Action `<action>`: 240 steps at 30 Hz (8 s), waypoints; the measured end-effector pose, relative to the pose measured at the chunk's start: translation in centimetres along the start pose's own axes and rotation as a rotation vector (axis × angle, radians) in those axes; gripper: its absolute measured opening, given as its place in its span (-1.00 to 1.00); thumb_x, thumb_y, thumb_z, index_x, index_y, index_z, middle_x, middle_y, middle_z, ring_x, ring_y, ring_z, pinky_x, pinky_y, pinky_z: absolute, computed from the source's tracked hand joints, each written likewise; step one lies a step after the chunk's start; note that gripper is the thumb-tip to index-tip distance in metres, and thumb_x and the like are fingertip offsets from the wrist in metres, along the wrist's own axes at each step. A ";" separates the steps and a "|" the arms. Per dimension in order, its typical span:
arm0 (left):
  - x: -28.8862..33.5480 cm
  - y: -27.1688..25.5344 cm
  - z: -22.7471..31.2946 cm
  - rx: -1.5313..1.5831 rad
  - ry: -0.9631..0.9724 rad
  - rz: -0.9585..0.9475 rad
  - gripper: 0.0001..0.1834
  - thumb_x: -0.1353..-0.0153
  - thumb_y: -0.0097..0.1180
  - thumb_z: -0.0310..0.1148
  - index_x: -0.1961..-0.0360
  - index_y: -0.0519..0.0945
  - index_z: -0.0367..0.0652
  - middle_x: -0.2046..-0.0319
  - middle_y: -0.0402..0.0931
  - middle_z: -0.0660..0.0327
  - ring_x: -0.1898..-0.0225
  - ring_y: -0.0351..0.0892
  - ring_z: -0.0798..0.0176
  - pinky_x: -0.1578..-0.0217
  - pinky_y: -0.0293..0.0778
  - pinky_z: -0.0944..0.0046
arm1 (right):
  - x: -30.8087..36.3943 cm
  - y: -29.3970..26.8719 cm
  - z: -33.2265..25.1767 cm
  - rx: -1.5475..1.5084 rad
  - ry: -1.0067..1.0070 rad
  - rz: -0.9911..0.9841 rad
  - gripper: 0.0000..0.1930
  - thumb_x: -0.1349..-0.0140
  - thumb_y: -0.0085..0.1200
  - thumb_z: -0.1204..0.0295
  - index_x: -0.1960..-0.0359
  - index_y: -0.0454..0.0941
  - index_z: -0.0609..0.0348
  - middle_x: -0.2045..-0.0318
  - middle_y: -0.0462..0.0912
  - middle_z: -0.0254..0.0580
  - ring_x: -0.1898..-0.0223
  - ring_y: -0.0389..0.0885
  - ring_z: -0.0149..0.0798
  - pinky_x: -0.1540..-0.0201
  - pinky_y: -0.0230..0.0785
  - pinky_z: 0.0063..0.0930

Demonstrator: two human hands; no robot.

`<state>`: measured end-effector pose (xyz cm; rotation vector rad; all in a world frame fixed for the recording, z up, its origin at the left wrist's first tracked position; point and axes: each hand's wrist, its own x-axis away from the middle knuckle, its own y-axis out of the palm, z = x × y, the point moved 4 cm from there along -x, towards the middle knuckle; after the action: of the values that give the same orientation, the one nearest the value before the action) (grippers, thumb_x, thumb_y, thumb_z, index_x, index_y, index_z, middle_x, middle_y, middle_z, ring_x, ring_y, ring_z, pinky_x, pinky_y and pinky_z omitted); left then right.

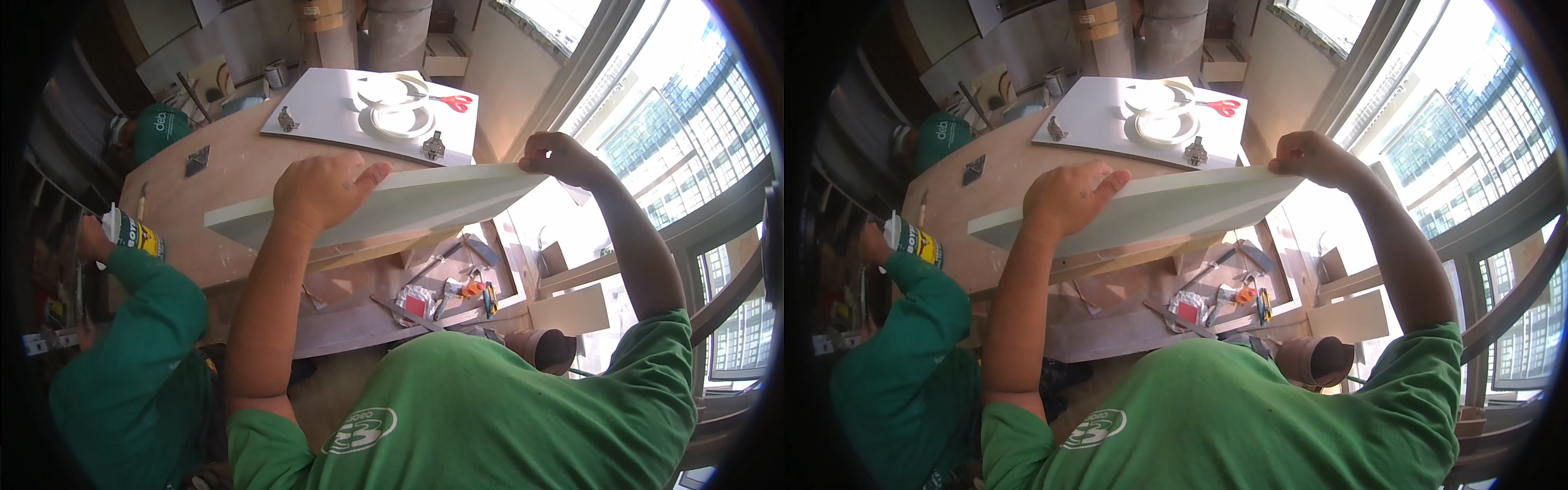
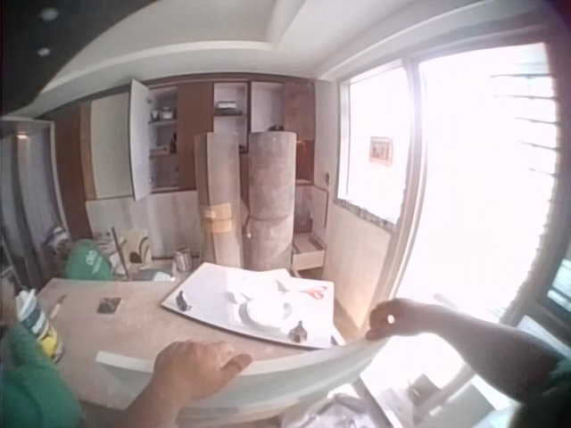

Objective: The person cuts a white board with scissors, then uses a hammer to tap nails into the board's edge. The person flips the board and continues hammering. Other workers are visible in the background.

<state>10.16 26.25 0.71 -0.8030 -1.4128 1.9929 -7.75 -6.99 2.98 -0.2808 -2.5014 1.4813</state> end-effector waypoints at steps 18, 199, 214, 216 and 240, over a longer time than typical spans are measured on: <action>-0.4 0.1 -0.3 -0.004 -0.014 -0.002 -0.27 -0.35 -0.15 0.43 0.43 0.67 -0.03 0.42 0.69 0.05 0.26 0.70 -0.10 0.20 0.58 -0.10 | 5.6 1.8 -4.9 0.319 -0.294 -0.069 -0.38 -0.41 0.16 0.23 -0.46 0.32 0.06 -0.50 0.26 -0.07 -0.53 0.17 0.00 -0.57 0.04 -0.06; -1.5 -0.3 -0.6 -0.017 -0.032 0.024 -0.26 -0.37 -0.16 0.38 0.37 0.70 -0.10 0.39 0.71 -0.01 0.24 0.72 -0.10 0.17 0.60 -0.08 | -6.6 4.2 -8.8 -0.210 -0.269 -0.120 -0.81 -0.40 0.14 0.36 0.34 0.62 0.20 0.48 0.54 -0.44 0.37 0.45 -0.55 0.23 0.36 -0.53; -1.4 0.1 -1.1 -0.011 -0.016 0.060 -0.26 -0.35 -0.13 0.39 0.29 0.74 -0.10 0.39 0.72 0.00 0.24 0.73 -0.08 0.17 0.61 -0.05 | -6.0 4.3 -7.7 -0.180 -0.150 -0.279 -0.89 -0.35 0.11 0.47 0.37 0.53 0.16 0.52 0.42 -0.49 0.41 0.37 -0.57 0.32 0.30 -0.58; -1.5 -0.1 -0.9 -0.027 -0.028 0.013 -0.26 -0.35 -0.12 0.39 0.23 0.76 -0.10 0.39 0.72 0.01 0.24 0.73 -0.07 0.16 0.62 -0.03 | -5.8 4.3 -7.6 -0.191 -0.118 -0.291 -0.87 -0.38 0.08 0.45 0.35 0.52 0.18 0.52 0.40 -0.48 0.42 0.38 -0.56 0.31 0.32 -0.56; -0.9 -0.2 -0.5 0.011 -0.048 0.043 -0.27 -0.33 -0.10 0.40 0.32 0.73 -0.08 0.39 0.71 0.02 0.24 0.72 -0.09 0.17 0.61 -0.06 | -5.3 3.2 -6.9 -0.175 -0.360 -0.216 -0.84 -0.35 0.07 0.45 0.40 0.50 0.23 0.50 0.48 -0.37 0.39 0.45 -0.47 0.26 0.38 -0.47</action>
<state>11.17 26.00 0.93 -0.7922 -1.4209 2.0634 -0.59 -1.12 2.91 0.2464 -2.8345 1.3262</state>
